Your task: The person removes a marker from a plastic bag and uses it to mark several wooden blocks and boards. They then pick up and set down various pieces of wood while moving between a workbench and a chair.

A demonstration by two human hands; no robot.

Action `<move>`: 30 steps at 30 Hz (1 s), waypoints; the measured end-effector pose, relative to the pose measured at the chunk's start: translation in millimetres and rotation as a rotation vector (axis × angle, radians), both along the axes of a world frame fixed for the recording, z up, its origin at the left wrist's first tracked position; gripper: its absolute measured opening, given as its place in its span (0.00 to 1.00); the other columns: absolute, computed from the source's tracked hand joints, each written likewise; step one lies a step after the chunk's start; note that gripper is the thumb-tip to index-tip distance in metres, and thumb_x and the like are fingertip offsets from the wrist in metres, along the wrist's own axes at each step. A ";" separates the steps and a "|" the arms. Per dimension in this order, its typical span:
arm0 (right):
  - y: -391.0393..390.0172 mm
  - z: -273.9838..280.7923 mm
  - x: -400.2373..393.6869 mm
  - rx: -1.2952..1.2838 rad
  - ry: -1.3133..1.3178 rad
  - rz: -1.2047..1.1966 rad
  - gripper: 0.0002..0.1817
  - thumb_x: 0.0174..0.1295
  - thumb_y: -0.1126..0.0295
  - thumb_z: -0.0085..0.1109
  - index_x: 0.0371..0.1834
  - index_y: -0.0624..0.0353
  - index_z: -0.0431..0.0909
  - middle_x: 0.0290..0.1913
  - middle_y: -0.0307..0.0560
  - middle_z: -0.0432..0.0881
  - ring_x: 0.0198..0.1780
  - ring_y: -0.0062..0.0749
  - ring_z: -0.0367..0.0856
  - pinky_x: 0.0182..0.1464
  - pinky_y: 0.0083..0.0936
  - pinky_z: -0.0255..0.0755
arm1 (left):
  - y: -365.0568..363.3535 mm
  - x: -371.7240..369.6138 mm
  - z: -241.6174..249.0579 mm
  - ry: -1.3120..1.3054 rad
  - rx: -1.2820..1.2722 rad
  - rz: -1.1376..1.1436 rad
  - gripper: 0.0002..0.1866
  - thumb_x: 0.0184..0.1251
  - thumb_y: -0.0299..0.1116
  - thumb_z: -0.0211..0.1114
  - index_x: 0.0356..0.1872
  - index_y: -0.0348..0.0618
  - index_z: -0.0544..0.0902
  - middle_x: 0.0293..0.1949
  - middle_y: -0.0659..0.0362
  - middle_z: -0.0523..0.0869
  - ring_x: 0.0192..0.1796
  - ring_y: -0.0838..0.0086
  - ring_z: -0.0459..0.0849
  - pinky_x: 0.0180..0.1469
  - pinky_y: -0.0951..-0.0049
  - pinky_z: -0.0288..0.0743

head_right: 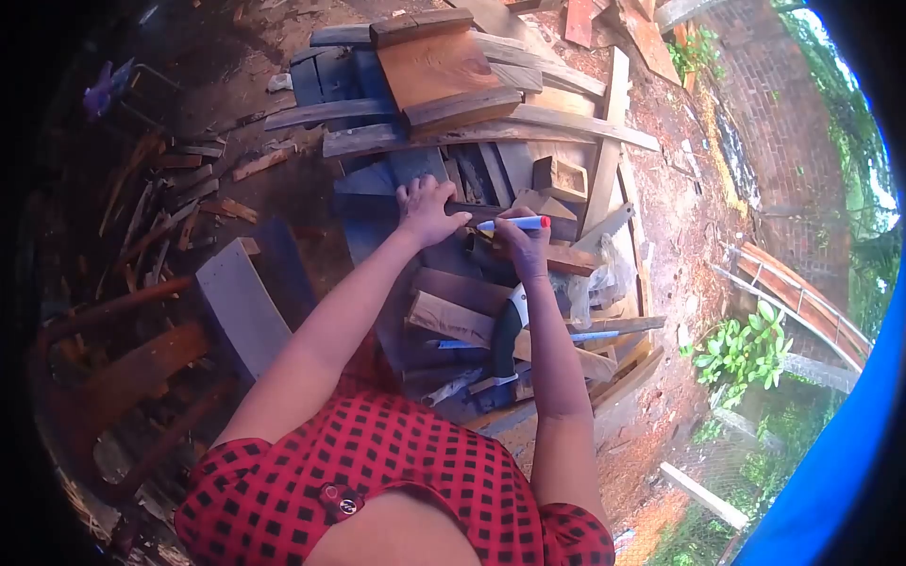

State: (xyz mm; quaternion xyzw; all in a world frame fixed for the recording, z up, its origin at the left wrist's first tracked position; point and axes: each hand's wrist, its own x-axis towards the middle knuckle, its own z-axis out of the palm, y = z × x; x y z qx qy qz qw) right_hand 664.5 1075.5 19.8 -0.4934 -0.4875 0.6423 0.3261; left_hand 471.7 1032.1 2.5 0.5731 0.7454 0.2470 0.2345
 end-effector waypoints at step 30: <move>-4.7 19.4 -6.3 0.030 -0.020 -0.021 0.08 0.50 0.75 0.61 0.34 0.59 0.74 0.32 0.41 0.79 0.33 0.24 0.81 0.31 0.22 0.79 | 0.6 0.4 1.1 0.007 -0.034 -0.017 0.19 0.46 0.50 0.68 0.36 0.52 0.79 0.46 0.54 0.73 0.56 0.60 0.66 0.58 0.57 0.52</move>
